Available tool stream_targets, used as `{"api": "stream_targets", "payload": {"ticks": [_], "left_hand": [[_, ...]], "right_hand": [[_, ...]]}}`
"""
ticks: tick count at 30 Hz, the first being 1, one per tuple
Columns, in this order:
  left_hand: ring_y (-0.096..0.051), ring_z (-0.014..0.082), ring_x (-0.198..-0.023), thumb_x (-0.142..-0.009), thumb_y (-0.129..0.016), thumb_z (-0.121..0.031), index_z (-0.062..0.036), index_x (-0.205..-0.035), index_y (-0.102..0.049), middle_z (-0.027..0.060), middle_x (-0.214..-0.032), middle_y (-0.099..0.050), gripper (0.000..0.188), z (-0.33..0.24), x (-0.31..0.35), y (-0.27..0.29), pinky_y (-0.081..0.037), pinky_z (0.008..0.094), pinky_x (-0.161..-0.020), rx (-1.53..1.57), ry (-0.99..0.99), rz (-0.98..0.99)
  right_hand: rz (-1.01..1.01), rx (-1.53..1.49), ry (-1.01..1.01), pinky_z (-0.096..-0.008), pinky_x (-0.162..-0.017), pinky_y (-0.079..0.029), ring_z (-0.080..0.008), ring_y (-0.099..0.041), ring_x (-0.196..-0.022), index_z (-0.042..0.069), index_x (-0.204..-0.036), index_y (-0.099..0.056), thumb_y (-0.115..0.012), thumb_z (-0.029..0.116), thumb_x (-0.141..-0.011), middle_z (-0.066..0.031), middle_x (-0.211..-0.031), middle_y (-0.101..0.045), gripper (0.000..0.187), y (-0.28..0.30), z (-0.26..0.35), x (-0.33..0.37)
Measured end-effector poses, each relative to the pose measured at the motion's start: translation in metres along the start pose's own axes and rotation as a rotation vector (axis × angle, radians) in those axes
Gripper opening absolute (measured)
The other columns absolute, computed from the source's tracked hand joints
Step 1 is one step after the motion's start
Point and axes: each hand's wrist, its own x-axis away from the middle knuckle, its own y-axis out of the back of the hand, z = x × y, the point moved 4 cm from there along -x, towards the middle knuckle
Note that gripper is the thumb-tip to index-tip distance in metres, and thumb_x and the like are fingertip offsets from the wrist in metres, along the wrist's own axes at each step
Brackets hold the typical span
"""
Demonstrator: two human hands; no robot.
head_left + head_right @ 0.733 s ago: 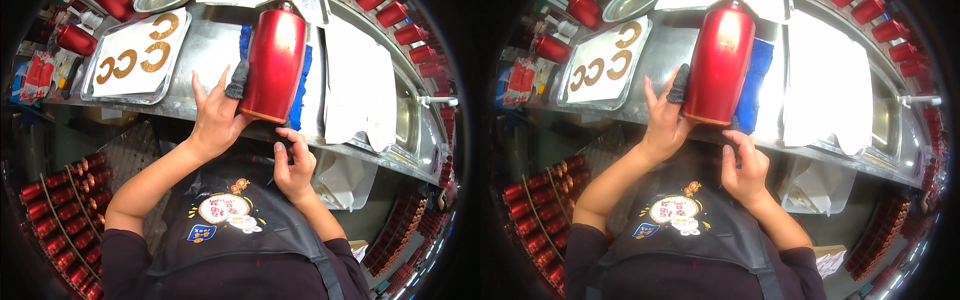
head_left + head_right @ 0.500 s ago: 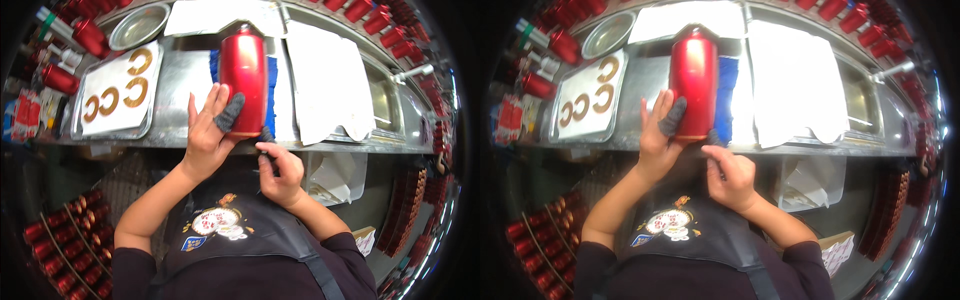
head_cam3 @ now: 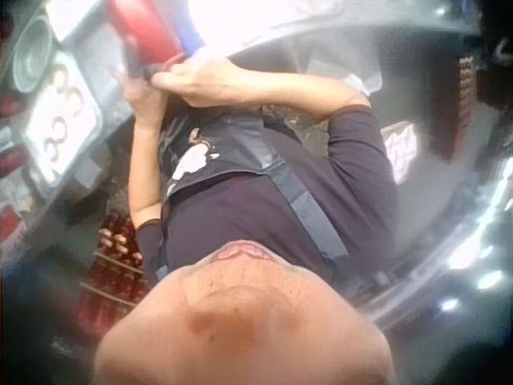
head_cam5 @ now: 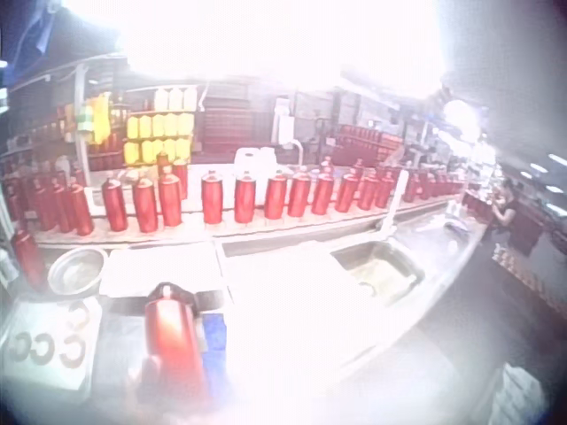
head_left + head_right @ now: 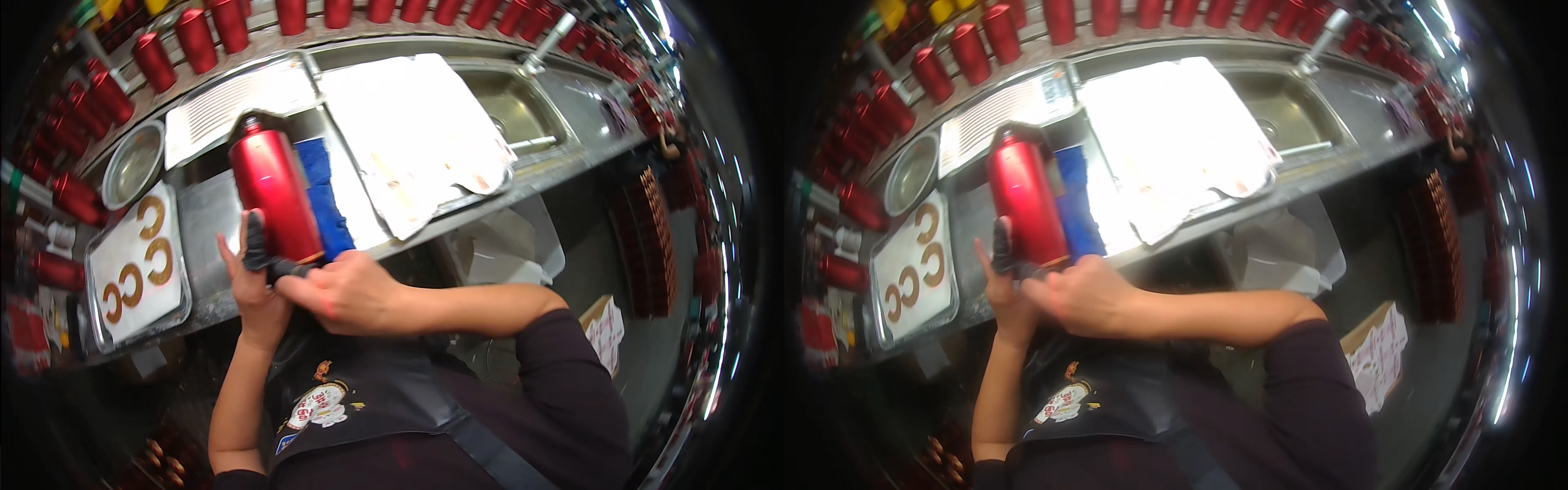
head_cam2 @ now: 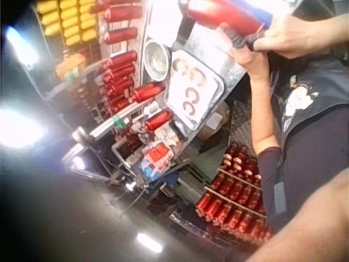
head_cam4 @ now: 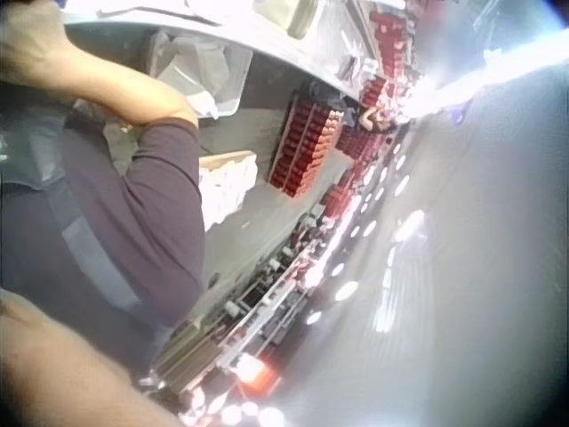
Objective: The person applies gold decorative rings to the necks of red bottles, smooths them with a cloth, and affixes a label to the bottle body. The finished bottle is placed on a nearby rack.
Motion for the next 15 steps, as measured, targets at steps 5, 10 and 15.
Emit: {"api": "stream_targets", "payload": {"ticks": [5, 10, 15], "left_hand": [[-0.045, 0.0357, -0.139, -0.082, -0.074, -0.01, 0.001, -0.147, -0.042, 0.0178, -0.147, -0.051, 0.074, 0.005, 0.005, 0.002, -0.015, 0.058, -0.12, 0.044, 0.044, 0.033], [-0.048, 0.0354, -0.136, -0.078, -0.081, -0.008, 0.0011, -0.146, -0.044, 0.0176, -0.144, -0.053, 0.078, 0.004, 0.004, 0.005, -0.017, 0.0572, -0.119, 0.05, 0.111, 0.041], [-0.045, 0.0327, -0.14, -0.081, -0.078, -0.006, 0.0026, -0.148, -0.039, 0.0182, -0.147, -0.051, 0.079, 0.004, 0.004, 0.009, -0.019, 0.0515, -0.12, 0.117, 0.168, 0.08]], "right_hand": [[-0.224, -0.64, -0.055, -0.0348, -0.055, -0.05, -0.026, -0.066, -0.063, 0.004, -0.107, -0.065, -0.068, 0.005, -0.083, -0.01, -0.081, -0.067, 0.025, 0.026, -0.016, 0.006], [-0.61, -0.327, -0.627, -0.0248, -0.074, -0.052, -0.0109, -0.067, -0.081, -0.001, -0.11, -0.07, -0.062, 0.004, -0.092, -0.0053, -0.092, -0.072, 0.02, 0.077, -0.192, 0.098], [-0.559, 0.143, -1.312, -0.0381, -0.087, -0.052, -0.0302, -0.068, -0.1, -0.004, -0.108, -0.07, -0.068, 0.022, -0.077, -0.0209, -0.107, -0.072, 0.041, 0.128, -0.454, 0.253]]}}
